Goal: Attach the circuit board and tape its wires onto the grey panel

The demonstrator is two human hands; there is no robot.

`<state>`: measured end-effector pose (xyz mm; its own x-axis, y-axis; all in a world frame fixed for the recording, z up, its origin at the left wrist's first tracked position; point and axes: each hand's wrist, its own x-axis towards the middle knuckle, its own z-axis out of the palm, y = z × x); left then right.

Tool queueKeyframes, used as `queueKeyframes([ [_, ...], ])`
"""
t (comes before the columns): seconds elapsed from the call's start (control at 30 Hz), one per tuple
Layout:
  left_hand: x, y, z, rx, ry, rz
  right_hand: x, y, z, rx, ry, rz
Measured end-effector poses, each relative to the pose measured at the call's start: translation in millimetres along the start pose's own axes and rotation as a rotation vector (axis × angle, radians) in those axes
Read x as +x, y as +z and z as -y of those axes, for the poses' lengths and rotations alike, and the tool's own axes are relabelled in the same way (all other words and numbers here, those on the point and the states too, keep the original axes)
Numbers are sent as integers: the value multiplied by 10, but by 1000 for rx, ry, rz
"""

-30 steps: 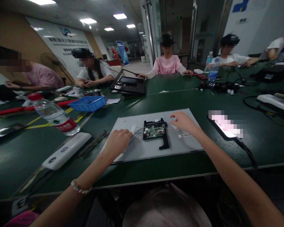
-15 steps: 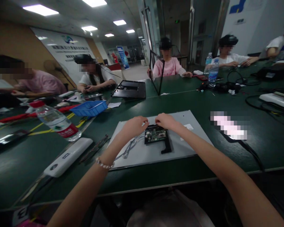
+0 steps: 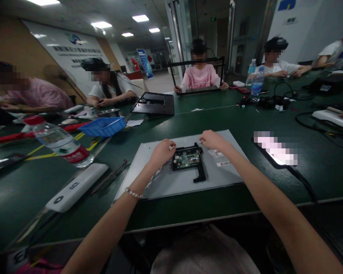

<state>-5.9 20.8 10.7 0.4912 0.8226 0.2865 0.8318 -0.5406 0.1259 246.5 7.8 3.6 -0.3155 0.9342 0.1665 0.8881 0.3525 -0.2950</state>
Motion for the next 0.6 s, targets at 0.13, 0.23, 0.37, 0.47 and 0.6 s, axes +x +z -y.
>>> queueKeyframes([
  [0.13,11,-23,-2,-76,-2,1,-14,-19,-40,61,-37,-18],
  [0.23,16,-17,6,-126,-11,9,-25,-39,-30,89,-57,-25],
  [0.37,19,-8,20,-161,-17,25,-53,-43,-15,72,-163,-6],
  [0.47,19,-8,20,-167,2,23,-55,-20,-19,32,-210,-3],
  [0.6,20,-2,18,-161,28,18,-35,17,-16,-28,-202,-14],
])
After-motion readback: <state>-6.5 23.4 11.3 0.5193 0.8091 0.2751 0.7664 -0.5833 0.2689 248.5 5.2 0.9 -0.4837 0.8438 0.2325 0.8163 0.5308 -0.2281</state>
